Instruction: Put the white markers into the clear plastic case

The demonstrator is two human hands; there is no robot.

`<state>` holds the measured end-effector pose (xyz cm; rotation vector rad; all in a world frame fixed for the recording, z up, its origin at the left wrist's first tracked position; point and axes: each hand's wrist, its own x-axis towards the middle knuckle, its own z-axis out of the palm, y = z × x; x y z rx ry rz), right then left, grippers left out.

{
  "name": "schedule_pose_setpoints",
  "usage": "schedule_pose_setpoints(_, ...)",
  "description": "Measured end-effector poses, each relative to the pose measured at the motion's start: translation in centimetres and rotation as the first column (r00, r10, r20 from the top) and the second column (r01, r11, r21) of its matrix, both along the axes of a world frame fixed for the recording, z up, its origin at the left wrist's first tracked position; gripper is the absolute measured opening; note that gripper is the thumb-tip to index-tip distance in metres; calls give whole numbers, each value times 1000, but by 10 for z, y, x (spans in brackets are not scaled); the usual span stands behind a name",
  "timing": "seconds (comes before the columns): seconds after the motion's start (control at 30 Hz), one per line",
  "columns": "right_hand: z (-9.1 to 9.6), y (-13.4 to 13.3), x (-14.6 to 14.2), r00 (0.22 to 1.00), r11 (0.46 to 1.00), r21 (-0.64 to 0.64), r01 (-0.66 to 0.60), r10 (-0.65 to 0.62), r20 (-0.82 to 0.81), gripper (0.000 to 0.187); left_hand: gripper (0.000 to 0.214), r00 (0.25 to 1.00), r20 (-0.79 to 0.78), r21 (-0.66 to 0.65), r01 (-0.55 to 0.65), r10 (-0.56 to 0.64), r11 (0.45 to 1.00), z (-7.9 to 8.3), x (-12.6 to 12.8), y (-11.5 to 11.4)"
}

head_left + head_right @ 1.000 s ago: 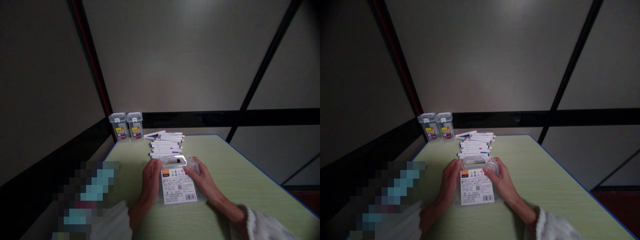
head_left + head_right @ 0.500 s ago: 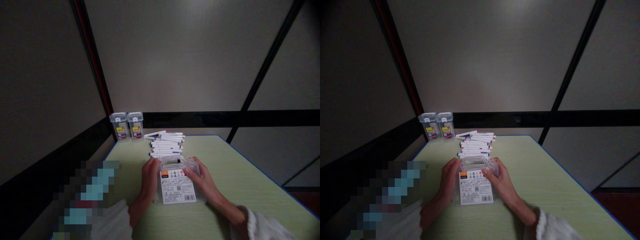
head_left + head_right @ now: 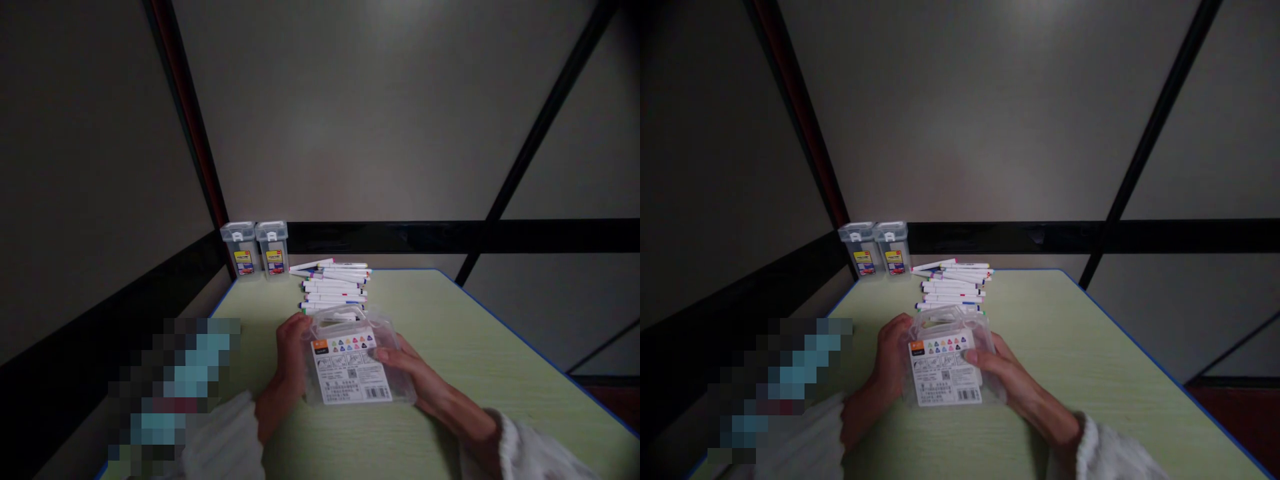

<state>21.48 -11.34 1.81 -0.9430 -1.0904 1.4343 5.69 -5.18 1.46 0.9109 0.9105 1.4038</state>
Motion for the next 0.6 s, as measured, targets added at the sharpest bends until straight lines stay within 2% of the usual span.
schedule_pose_setpoints(0.17,-7,-1,1,999,999,-4,40,-40,-30,43,24,999,-42,95,34,-30,995,9,-1,-3)
schedule_pose_setpoints(0.3,-13,0,1,991,995,14,102,-100,-83,43,30,996,-80,135,39,-28,990,9,-1,-6)
schedule_pose_setpoints(0.47,-9,3,-2,968,983,67,172,-156,-195,48,36,987,-136,106,103,-88,989,1,3,-7)
schedule_pose_setpoints(0.6,-14,6,2,947,937,179,301,-272,-168,47,43,974,-154,29,171,-165,985,-1,11,-10)
